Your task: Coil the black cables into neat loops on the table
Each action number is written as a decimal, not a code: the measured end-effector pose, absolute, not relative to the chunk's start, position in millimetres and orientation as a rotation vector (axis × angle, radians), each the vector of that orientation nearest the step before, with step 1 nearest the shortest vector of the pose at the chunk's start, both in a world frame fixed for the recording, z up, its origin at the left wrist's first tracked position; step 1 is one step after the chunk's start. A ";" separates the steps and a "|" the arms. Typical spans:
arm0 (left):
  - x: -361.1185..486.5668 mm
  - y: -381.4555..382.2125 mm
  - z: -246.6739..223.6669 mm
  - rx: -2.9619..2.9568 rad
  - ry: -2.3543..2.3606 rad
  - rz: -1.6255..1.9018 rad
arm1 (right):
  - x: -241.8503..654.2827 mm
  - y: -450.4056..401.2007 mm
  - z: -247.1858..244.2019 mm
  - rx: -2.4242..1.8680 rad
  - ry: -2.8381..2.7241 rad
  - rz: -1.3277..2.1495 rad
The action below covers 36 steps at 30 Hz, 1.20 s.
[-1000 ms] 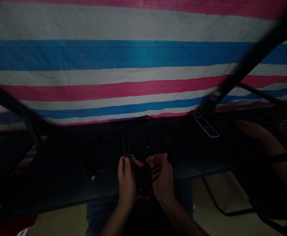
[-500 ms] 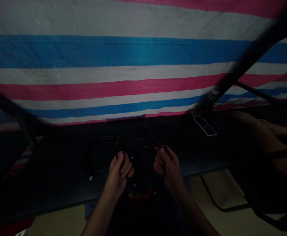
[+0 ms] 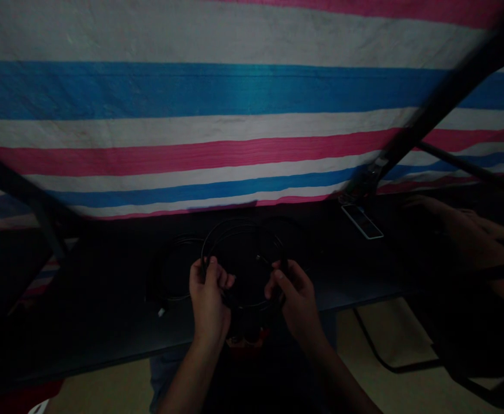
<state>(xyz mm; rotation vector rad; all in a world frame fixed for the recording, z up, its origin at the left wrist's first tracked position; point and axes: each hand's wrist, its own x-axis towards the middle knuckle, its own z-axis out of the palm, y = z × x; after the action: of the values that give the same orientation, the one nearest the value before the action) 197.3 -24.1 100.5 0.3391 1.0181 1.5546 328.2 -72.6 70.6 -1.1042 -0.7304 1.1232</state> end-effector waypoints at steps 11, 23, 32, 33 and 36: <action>207.4 -33.6 88.2 0.542 1.018 1.399 | 327.9 -61.8 91.4 -0.945 -0.401 1.098; 227.2 -61.4 64.9 0.465 1.059 1.010 | 330.5 -53.0 115.3 -0.756 -0.559 1.220; 227.0 -30.3 54.9 0.324 1.058 1.346 | 312.5 -86.5 83.7 -0.886 -0.766 0.979; 224.0 -24.2 55.1 0.344 1.072 1.369 | 316.5 -86.8 81.5 -0.944 -0.741 0.949; 215.5 -11.4 57.5 0.431 1.075 1.388 | 333.3 -83.0 74.9 -1.112 -0.637 0.844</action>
<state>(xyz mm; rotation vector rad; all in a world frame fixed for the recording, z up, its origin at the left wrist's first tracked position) 215.5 -11.4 57.5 0.4306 1.0749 1.3880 333.3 -83.0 74.9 -1.1116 -0.6366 0.8437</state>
